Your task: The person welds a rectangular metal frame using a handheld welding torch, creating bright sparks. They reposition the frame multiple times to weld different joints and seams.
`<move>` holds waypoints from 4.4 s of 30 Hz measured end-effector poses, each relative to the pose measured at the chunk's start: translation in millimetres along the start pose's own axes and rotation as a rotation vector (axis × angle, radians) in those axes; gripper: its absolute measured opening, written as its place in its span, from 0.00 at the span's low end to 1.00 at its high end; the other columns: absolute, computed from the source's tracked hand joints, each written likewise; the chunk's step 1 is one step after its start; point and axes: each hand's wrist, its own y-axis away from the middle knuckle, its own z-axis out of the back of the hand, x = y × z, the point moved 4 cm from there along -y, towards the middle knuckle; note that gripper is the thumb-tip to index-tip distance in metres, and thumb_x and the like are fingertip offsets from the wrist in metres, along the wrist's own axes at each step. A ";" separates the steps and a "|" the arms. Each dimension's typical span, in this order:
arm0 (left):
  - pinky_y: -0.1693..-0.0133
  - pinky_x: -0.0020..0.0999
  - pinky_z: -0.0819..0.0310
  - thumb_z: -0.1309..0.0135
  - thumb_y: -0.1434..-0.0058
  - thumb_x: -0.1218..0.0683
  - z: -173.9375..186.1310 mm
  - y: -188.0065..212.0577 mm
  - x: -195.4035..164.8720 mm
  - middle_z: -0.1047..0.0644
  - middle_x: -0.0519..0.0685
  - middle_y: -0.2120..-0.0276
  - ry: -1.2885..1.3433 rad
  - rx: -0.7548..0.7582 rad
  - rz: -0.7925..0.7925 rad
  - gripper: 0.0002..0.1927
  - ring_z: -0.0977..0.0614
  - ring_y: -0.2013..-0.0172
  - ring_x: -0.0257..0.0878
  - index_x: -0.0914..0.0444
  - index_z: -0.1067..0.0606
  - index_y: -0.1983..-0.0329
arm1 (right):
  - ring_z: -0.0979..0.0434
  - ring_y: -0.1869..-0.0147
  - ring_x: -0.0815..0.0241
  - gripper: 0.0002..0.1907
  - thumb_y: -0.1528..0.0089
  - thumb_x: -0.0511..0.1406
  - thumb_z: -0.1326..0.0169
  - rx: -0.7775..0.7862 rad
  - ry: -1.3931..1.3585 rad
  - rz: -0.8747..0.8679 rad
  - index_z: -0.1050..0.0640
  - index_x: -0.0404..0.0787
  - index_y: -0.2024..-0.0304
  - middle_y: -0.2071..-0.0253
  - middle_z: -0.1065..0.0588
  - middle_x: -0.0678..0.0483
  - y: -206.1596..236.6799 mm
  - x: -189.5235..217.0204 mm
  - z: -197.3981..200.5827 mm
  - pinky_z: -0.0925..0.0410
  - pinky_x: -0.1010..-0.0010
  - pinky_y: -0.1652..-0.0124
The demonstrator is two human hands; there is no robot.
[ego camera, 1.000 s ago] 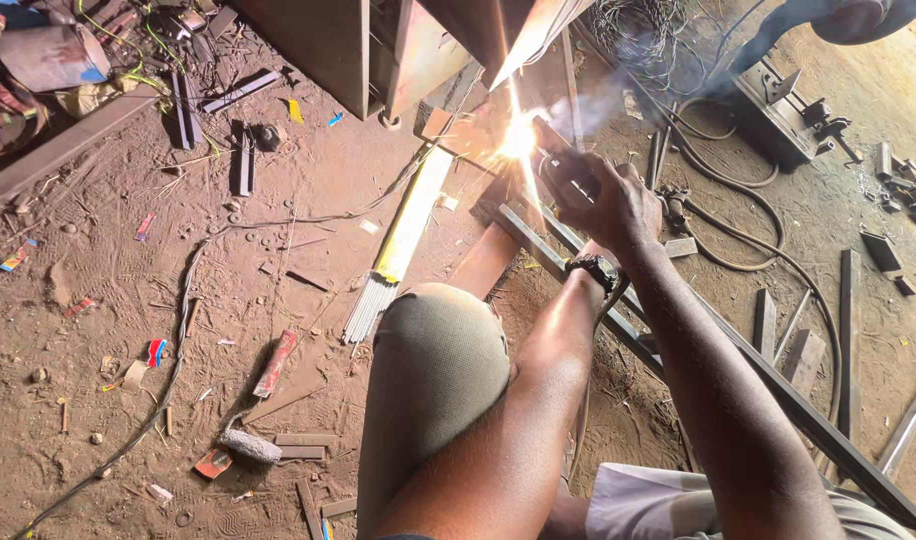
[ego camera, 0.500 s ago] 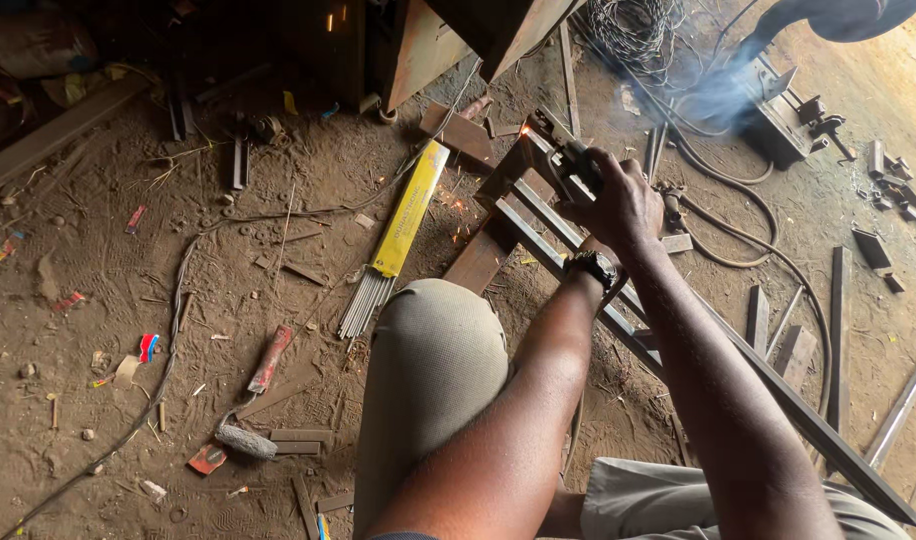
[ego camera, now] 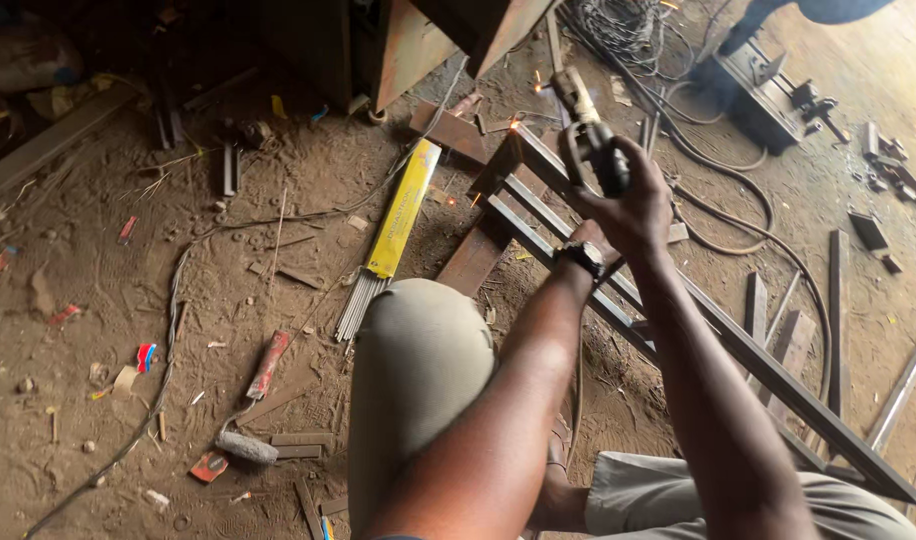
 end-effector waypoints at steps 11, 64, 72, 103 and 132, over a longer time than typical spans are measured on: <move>0.57 0.52 0.19 0.48 0.36 0.54 -3.8 -37.2 -48.6 0.29 0.57 0.44 0.513 -0.465 0.326 0.12 0.25 0.51 0.59 0.60 0.25 0.50 | 0.25 0.62 0.55 0.16 0.31 0.40 0.44 -0.294 -1.548 -0.338 0.34 0.35 0.55 0.63 0.28 0.50 204.7 -122.7 64.6 0.26 0.61 0.63; 0.51 0.39 0.21 0.27 0.52 0.57 -121.5 -257.2 70.6 0.20 0.56 0.55 0.309 0.057 -0.067 0.22 0.17 0.53 0.48 0.63 0.21 0.55 | 0.19 0.63 0.54 0.18 0.40 0.39 0.41 -0.053 -1.165 -0.947 0.23 0.29 0.57 0.63 0.21 0.46 50.7 -201.1 -323.1 0.23 0.58 0.59; 0.50 0.46 0.24 0.27 0.55 0.60 -114.4 -252.9 73.2 0.20 0.57 0.54 0.277 -0.021 -0.079 0.19 0.19 0.50 0.50 0.61 0.18 0.59 | 0.19 0.62 0.54 0.18 0.39 0.40 0.42 -0.030 -1.164 -0.932 0.23 0.29 0.57 0.62 0.21 0.46 49.3 -199.6 -324.6 0.23 0.57 0.59; 0.55 0.45 0.20 0.29 0.55 0.63 -119.7 -257.8 67.2 0.20 0.58 0.53 0.297 -0.062 -0.074 0.19 0.18 0.52 0.52 0.60 0.19 0.58 | 0.20 0.59 0.54 0.19 0.35 0.42 0.47 0.083 -1.163 -0.899 0.26 0.29 0.58 0.61 0.23 0.45 53.0 -208.2 -318.7 0.24 0.55 0.57; 0.52 0.43 0.22 0.31 0.52 0.63 -112.8 -252.1 64.8 0.21 0.58 0.53 0.305 0.009 -0.088 0.17 0.19 0.51 0.52 0.63 0.19 0.58 | 0.20 0.56 0.53 0.20 0.31 0.43 0.52 0.179 -1.181 -0.870 0.28 0.29 0.59 0.60 0.25 0.45 52.7 -202.0 -285.0 0.25 0.54 0.55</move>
